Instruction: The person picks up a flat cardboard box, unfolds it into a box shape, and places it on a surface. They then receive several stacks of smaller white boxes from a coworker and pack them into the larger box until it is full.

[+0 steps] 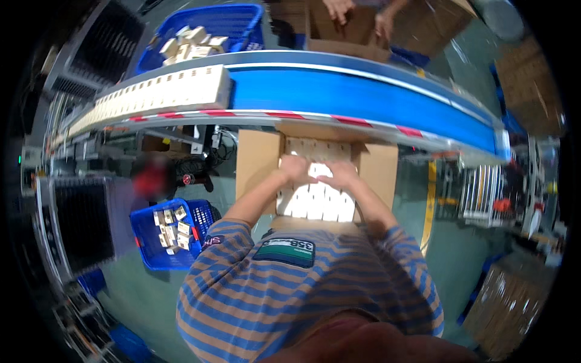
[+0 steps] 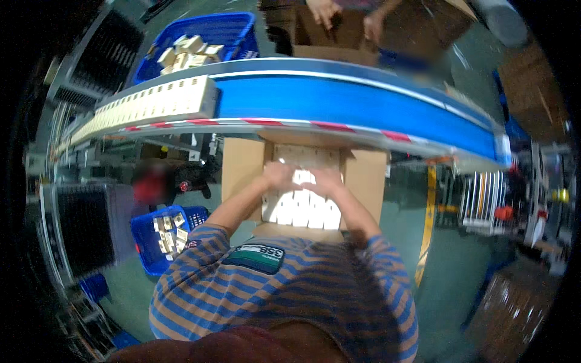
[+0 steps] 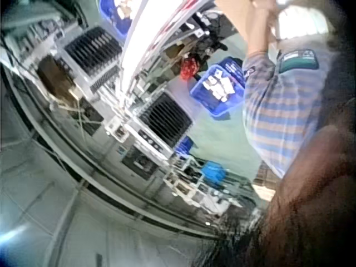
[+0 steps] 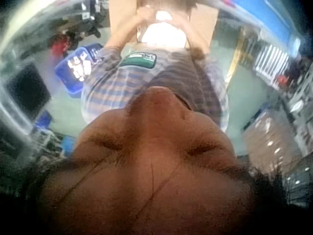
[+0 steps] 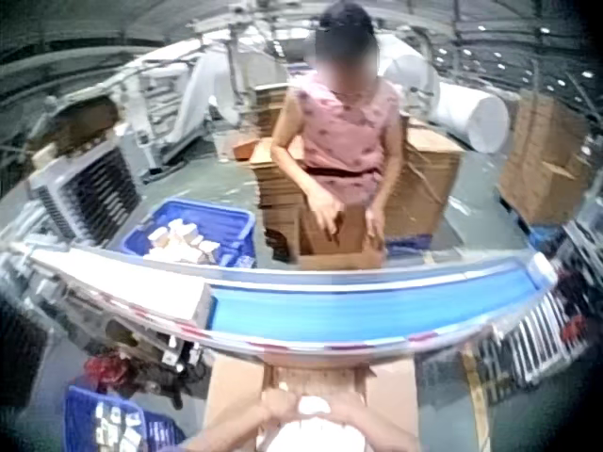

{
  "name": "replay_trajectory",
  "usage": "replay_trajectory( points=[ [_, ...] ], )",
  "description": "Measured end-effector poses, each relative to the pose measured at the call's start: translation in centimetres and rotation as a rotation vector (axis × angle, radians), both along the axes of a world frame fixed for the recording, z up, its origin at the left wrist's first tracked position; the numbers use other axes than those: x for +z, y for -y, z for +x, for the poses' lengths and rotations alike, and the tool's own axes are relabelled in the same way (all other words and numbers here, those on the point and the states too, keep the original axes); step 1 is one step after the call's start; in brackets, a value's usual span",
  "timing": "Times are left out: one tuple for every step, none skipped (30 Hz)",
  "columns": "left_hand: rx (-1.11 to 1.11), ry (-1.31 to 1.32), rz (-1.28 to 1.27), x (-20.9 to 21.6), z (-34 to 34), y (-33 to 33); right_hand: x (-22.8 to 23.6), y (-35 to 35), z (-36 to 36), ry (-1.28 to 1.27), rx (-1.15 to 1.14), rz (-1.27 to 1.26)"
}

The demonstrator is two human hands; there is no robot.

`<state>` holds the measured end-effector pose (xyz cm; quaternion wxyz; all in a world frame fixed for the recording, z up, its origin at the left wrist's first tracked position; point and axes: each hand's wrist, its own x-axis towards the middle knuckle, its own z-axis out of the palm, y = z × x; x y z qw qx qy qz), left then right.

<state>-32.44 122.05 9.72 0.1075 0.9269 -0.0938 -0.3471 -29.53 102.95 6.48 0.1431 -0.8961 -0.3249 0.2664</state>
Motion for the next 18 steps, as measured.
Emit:
replay_trajectory(
  points=[
    [0.012, -0.073, -0.078, 0.1, -0.5, -0.1, 0.0, 0.6, -0.2, -0.031, 0.020, 0.025],
    [0.022, 0.043, -0.214, 0.1, -1.2, -1.1, 1.2, 0.7, 0.0, -0.097, 0.035, 0.037],
    [0.026, 0.166, -0.350, -0.1, -2.0, -2.3, 1.8, 1.0, 0.2, -0.075, 0.040, 0.057],
    [0.022, 0.298, -0.481, -0.3, -2.2, -3.7, 2.2, 1.2, 0.9, -0.048, 0.039, 0.077],
    [0.014, 0.631, -0.559, 0.8, -1.6, -5.7, 3.2, 0.7, 1.6, -0.024, 0.024, 0.096],
    [0.002, 0.966, -0.624, 2.1, -0.4, -8.4, 4.5, 0.1, 2.8, 0.016, -0.024, 0.202],
    [0.082, 1.184, -0.519, 6.0, 0.6, -11.2, 7.0, -0.9, 3.7, 0.037, -0.073, 0.307],
    [0.162, 1.331, -0.426, 7.7, 1.8, -14.9, 9.8, -1.8, 4.8, 0.064, -0.109, 0.408],
    [0.380, 1.332, -0.325, 9.8, 2.6, -18.2, 11.6, -2.8, 5.7, 0.096, -0.173, 0.540],
    [0.558, 1.445, -0.140, 10.1, 3.5, -22.5, 12.9, -4.1, 6.7, 0.136, -0.212, 0.577],
    [0.586, 1.536, 0.075, 10.0, 4.4, -27.1, 13.8, -5.1, 7.7, 0.180, -0.256, 0.612],
    [0.717, 1.412, 0.345, 9.2, 4.5, -30.9, 12.9, -5.8, 8.4, 0.211, -0.279, 0.624],
    [0.958, 0.924, 0.391, 9.3, 4.9, -32.6, 10.9, -6.0, 9.3, 0.251, -0.322, 0.633],
    [0.906, 0.863, 0.374, 9.7, 5.2, -33.2, 9.7, -6.5, 10.4, 0.293, -0.364, 0.650],
    [0.852, 0.803, 0.358, 10.0, 5.2, -33.4, 9.2, -6.2, 10.3, 0.360, -0.303, 0.450],
    [0.858, 0.820, 0.186, 10.5, 5.4, -33.6, 9.5, -6.6, 10.2, 0.353, -0.292, 0.491],
    [0.865, 0.798, 0.008, 9.9, 5.1, -33.3, 9.6, -6.4, 9.5, 0.324, -0.282, 0.508],
    [0.950, 0.610, -0.093, 10.0, 6.0, -33.6, 9.8, -6.4, 10.2, 0.264, -0.293, 0.484]
  ],
)
